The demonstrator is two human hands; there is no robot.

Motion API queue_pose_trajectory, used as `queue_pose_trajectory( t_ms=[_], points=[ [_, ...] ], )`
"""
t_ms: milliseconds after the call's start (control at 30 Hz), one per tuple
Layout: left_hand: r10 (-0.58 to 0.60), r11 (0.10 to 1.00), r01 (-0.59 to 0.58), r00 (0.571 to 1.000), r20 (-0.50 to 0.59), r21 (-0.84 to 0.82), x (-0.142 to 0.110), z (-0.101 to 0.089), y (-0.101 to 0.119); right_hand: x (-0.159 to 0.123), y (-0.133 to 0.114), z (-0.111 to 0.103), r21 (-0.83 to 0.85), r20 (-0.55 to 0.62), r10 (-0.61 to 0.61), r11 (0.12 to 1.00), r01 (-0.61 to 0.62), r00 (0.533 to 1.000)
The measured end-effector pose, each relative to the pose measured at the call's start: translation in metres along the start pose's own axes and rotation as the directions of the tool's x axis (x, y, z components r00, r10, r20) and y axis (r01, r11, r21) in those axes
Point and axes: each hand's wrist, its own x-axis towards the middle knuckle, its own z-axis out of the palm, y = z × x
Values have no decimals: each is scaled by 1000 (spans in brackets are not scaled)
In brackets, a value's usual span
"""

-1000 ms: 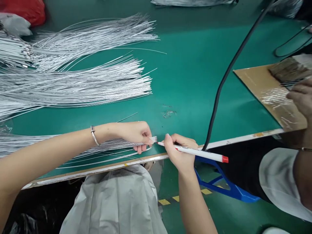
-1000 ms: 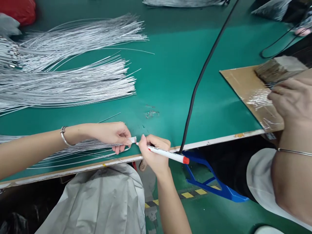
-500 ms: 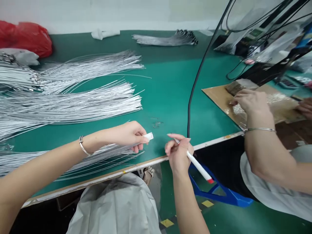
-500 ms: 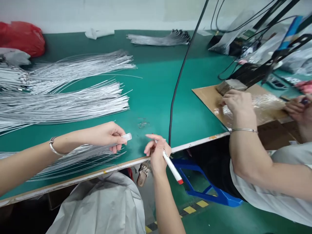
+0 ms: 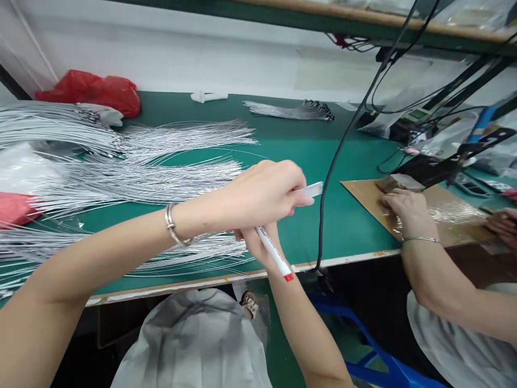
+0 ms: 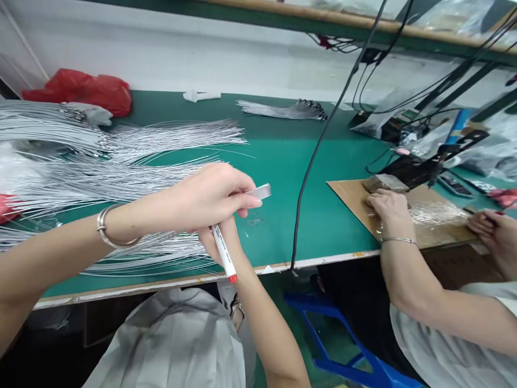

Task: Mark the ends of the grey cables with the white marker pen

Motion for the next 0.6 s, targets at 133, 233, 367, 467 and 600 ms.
queue_pose_trajectory(
  t_ms=[133, 233, 367, 467, 600],
  points=[
    [5, 1000, -7, 998, -67, -24, -1, -11, 5, 5, -9, 17, 73, -118, 20, 997, -12, 993],
    [28, 997, -37, 992, -122, -73, -10, -21, 2, 4, -12, 21, 20, -68, 66, 998, -65, 995],
    [-18, 987, -17, 977, -211, -159, -25, -29, -9, 2, -17, 24, -21, -17, 96, 995, -96, 995],
    [-81, 961, 7, 962, -261, -276, -32, -30, -16, 1, -19, 27, -86, 4, 53, 995, -53, 999],
    [-166, 928, 57, 948, -272, -369, -37, -32, -21, 0, -19, 26, -195, 62, -45, 979, 56, 997]
  ],
)
